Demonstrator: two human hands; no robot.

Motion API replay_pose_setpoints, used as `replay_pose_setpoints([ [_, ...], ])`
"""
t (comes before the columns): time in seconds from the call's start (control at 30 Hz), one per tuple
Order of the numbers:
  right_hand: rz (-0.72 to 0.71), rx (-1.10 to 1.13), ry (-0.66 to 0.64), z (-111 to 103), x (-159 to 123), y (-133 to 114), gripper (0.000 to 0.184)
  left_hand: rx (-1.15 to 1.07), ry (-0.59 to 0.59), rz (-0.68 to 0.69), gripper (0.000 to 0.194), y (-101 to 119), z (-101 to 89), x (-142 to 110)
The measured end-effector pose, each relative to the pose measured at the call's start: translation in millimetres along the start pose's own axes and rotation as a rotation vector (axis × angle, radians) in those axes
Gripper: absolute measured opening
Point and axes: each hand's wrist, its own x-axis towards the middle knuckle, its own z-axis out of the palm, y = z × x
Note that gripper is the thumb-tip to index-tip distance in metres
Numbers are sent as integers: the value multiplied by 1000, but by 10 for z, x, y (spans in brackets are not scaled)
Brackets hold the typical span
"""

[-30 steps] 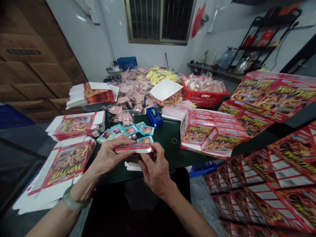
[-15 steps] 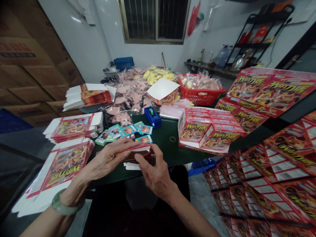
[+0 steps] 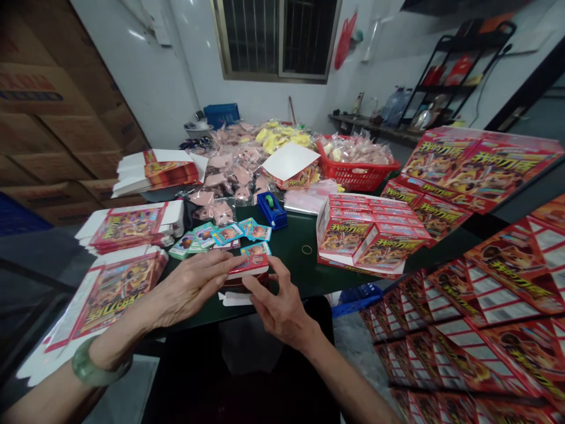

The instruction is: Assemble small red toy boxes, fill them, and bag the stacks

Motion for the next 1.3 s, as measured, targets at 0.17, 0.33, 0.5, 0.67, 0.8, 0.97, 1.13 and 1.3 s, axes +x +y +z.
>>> replay_pose_setpoints([
  [0.17,-36,34,-15,-45,-10,80,65,61,-40,4,44,16,17,-24],
  [0.33,-8,50,126,-68,51,75,61,64,-32,29,48,7,83,-92],
  [0.5,17,11,210,-49,114,18,51,-44,308,101,46,8,306,-58],
  [0.67,53,8,220,33,111,-4,54,-145,594,113,53,-16,523,26],
  [0.8,86,-35,293,170,104,-41,56,-205,670,98,52,-49,587,59],
  [0.97,116,61,251,9,196,-23,47,-256,714,84,33,-60,594,95],
  [1.13,222,336,-122,-428,546,164,14,-284,673,91,28,-92,557,127],
  [1.3,245,409,-268,-520,825,158,8,-307,654,72,36,-121,543,97],
])
